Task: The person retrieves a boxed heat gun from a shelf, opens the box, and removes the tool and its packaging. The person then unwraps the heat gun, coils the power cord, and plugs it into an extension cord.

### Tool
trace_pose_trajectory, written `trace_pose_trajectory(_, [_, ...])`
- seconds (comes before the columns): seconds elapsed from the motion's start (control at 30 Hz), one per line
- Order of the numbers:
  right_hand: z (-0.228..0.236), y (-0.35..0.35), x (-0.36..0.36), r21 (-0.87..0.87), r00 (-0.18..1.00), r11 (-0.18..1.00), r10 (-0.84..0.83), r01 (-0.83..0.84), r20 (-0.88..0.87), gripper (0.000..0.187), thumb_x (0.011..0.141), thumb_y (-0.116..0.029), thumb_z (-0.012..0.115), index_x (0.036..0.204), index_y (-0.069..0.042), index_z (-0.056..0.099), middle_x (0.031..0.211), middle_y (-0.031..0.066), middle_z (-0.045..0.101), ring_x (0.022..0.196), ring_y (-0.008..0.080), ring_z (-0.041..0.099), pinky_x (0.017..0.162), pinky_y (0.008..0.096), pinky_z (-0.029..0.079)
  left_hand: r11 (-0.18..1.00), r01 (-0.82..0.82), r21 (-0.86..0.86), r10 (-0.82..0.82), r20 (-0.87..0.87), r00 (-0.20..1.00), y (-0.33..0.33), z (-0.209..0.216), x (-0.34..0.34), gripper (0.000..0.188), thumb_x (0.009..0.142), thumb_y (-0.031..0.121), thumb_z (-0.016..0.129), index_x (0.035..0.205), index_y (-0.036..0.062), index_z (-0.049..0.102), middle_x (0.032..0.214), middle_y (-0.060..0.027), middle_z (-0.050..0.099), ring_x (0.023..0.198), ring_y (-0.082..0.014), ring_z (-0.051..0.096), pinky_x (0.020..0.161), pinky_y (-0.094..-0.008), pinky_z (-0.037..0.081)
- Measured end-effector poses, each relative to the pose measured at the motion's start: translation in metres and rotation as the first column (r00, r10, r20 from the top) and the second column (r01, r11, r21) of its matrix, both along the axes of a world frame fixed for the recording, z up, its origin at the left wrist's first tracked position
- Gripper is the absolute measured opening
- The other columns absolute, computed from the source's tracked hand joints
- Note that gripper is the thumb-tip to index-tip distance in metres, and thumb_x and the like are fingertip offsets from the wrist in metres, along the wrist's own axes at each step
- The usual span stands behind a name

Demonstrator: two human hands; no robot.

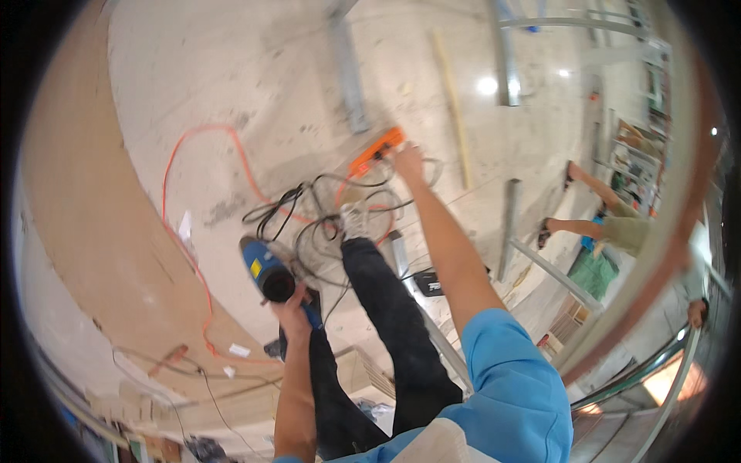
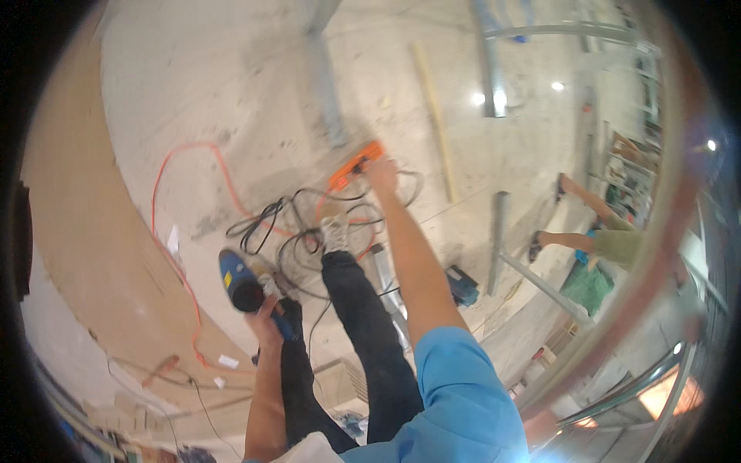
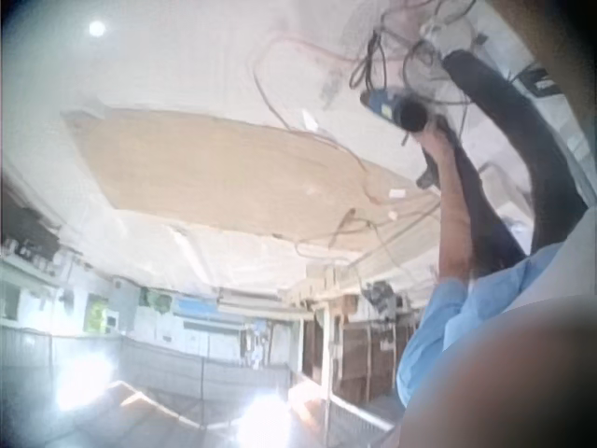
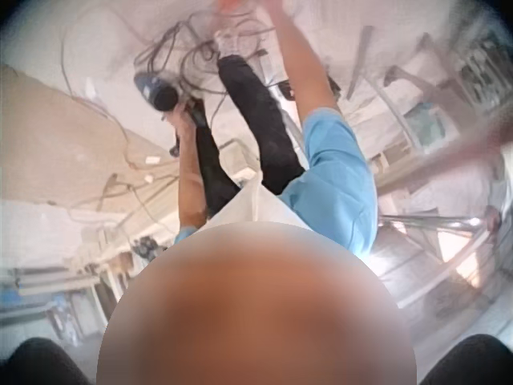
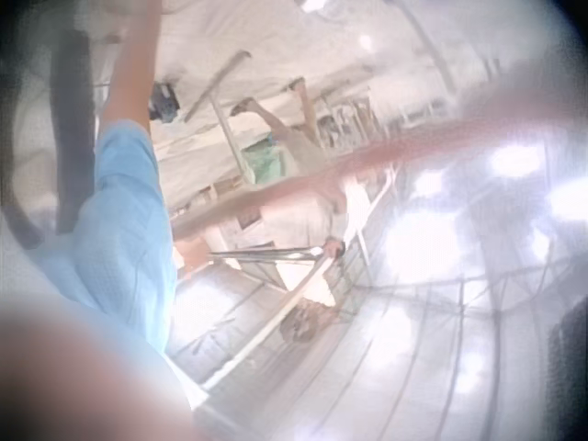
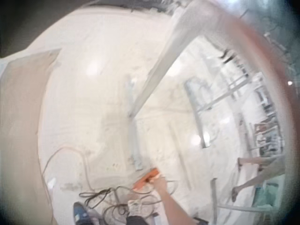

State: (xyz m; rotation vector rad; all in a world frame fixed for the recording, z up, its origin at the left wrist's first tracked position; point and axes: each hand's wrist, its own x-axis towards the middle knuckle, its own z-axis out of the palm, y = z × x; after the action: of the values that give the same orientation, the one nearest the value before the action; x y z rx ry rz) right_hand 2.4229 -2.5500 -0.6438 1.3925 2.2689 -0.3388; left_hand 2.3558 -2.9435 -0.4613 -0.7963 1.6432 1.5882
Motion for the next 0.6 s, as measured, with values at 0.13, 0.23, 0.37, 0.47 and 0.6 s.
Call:
trace_pose_trajectory(0.13, [0.115,-0.046,-0.015,-0.207,0.956,0.978,-0.055,-0.007,-0.288,0.034,0.101,-0.036,0.049,0.107,-0.004,0.058,0.098,0.0229,0.068,0.096,0.0419,0.066,0.08,0.0551,0.052,0.985,0.164,-0.048,-0.167,-0.073,0.983,-0.042,0.073,-0.018,0.019,0.082,0.006,0.072,0.094,0.0048,0.058,0.071,-0.0017,0.057,0.056,-0.0134,0.054,0.054,-0.0294,0.044])
trace_pose_trajectory(0.23, [0.212,-0.12,-0.018,-0.468,0.931,0.884,-0.177,0.008,-0.319,0.033,0.096,-0.035,0.051,0.101,-0.003,0.06,0.098,0.0265,0.069,0.094,0.0457,0.067,0.079,0.0574,0.051,0.977,0.209,-0.043,-0.213,-0.106,0.971,-0.072,0.13,-0.035,0.028,0.082,0.003,0.073,0.105,0.0033,0.056,0.075,-0.0022,0.057,0.057,-0.0119,0.054,0.054,-0.0282,0.045])
trace_pose_trajectory(0.37, [0.321,-0.219,-0.006,-0.519,0.846,0.854,-0.25,-0.036,-0.47,0.031,0.092,-0.032,0.059,0.09,-0.003,0.07,0.082,0.0186,0.071,0.081,0.0339,0.071,0.073,0.0458,0.054,0.944,0.33,0.022,-0.307,-0.311,0.899,-0.078,0.189,-0.054,0.038,0.081,0.0,0.073,0.112,0.0009,0.053,0.08,-0.0058,0.059,0.062,-0.015,0.06,0.058,-0.03,0.051])
trace_pose_trajectory(0.47, [0.399,-0.273,-0.011,-0.709,0.823,0.699,-0.349,-0.089,-0.448,0.044,0.098,-0.044,0.059,0.11,-0.003,0.07,0.087,0.0114,0.072,0.082,0.0265,0.069,0.075,0.0412,0.054,0.858,0.478,0.188,-0.413,-0.301,0.86,-0.074,0.25,-0.066,0.041,0.08,0.003,0.075,0.114,0.0017,0.052,0.083,-0.0073,0.061,0.066,-0.018,0.064,0.062,-0.0322,0.055])
trace_pose_trajectory(0.6, [0.521,-0.337,-0.018,-0.942,0.585,0.331,-0.756,-0.047,-0.294,0.065,0.094,-0.057,0.062,0.126,-0.001,0.063,0.115,0.0143,0.068,0.106,0.0242,0.065,0.089,0.0377,0.052,0.684,0.667,0.296,-0.556,-0.381,0.739,-0.068,0.335,-0.092,0.047,0.083,0.002,0.072,0.128,0.0002,0.055,0.108,-0.0086,0.065,0.098,-0.0192,0.065,0.089,-0.0344,0.053])
